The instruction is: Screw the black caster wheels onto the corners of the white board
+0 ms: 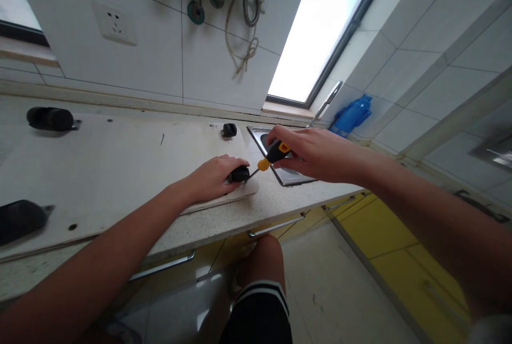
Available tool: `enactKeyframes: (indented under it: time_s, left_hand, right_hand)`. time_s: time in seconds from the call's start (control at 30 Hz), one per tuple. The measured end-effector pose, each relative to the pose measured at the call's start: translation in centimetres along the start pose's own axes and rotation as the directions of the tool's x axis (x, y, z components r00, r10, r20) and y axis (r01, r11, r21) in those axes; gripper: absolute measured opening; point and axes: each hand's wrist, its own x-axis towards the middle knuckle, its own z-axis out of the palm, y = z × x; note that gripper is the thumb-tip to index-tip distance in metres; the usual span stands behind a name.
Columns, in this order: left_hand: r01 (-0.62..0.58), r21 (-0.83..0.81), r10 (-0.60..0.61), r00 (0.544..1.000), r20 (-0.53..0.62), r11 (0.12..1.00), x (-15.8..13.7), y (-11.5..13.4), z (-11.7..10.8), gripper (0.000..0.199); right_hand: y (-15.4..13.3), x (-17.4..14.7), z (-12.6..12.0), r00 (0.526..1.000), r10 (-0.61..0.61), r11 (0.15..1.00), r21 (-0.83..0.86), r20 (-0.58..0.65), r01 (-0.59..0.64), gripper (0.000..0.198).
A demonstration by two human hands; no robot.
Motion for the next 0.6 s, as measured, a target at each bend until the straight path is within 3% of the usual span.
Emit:
enactKeyframes:
  time_s: [0.1, 0.13, 0.27, 0.4, 0.53, 0.6]
  left_hand:
    - [-0.014, 0.013, 0.014, 1.0, 0.0, 1.0, 0.0, 0.1, 0.0, 0.05]
    - [-0.013, 0.02, 0.013, 1.0, 0.006, 1.0, 0.0, 0.1, 0.0, 0.05]
    - [-0.005, 0.039, 0.004, 1.0, 0.023, 0.999, 0.0, 0.2, -0.1, 0.052]
    - [-0.024, 0.051, 0.023, 1.0, 0.016, 0.998, 0.0, 0.1, 0.0, 0.049]
    - [-0.049, 0.026, 0.049, 0.999, -0.016, 0.998, -0.1, 0.0, 0.2, 0.046]
    - [-0.068, -0.004, 0.068, 0.997, -0.029, 0.998, -0.1, -0.2, 0.4, 0.048]
  right_hand:
    - [-0.5, 0.0, -0.5, 0.984, 0.175, 0.971, -0.163, -0.031, -0.177, 0.057]
    - [-0.7, 0.0, -0.6, 0.983, 0.185, 0.968, -0.171, -0.021, -0.186, 0.061]
    - [-1.0, 0.1, -1.4, 0.992, -0.002, 1.0, 0.026, 0.13, -0.001, 0.045]
    - [-0.9, 0.3, -1.6, 0.984, 0.162, 0.976, -0.159, 0.072, -0.149, 0.056]
    - [-0.5, 0.5, -1.9, 0.987, -0.012, 0.997, 0.084, 0.162, -0.001, 0.042]
    - [-0.7, 0.5, -2.0, 0.987, 0.047, 0.999, -0.001, 0.155, -0.048, 0.039]
